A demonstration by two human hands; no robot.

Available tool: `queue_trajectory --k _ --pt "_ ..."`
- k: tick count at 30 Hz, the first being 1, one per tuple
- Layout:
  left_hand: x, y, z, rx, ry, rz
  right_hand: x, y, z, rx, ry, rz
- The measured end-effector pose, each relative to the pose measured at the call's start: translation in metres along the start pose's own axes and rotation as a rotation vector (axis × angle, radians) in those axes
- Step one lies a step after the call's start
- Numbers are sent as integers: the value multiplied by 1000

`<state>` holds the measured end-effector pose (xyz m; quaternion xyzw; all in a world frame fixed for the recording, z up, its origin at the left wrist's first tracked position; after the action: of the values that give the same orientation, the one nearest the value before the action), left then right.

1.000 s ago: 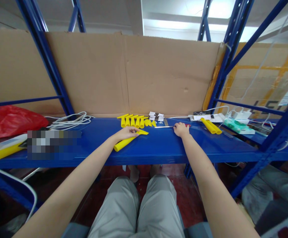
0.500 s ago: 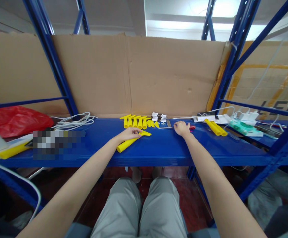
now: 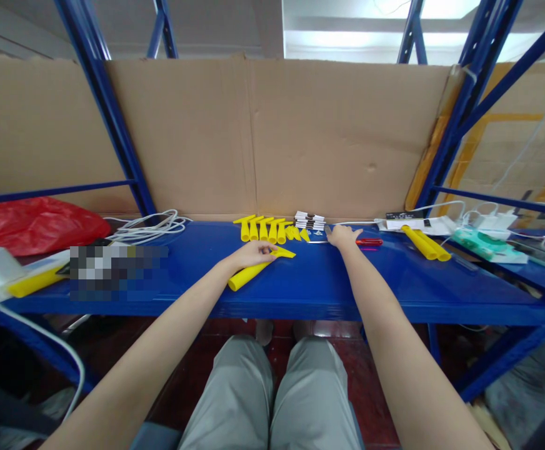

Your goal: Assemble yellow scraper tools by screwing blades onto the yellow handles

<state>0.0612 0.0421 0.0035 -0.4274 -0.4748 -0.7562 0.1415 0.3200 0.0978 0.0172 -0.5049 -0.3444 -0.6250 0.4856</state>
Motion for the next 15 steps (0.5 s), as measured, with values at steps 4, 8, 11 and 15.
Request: queue_trajectory --k 4,8,11,15 --pt "1 1 0 -4 8 1 -1 -1 -6 -32 -26 -28" --pt "1 0 0 -7 7 -5 0 -1 -11 -56 -22 -18" --pt "0 -1 0 -8 6 -4 -1 0 -11 -65 -20 3" --pt "1 -1 1 -22 19 8 -1 1 -11 -84 -9 45"
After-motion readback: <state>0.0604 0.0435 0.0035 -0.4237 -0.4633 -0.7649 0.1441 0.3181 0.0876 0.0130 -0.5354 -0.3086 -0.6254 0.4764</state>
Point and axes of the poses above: each hand's wrist, its own z-axis towards the middle knuckle, its own x-axis out of the back of the hand, y = z × x, the point moved 8 cm from there along z, towards the middle knuckle, and after that the axes turned 5 degrees about -z, right-handed, at the moved point
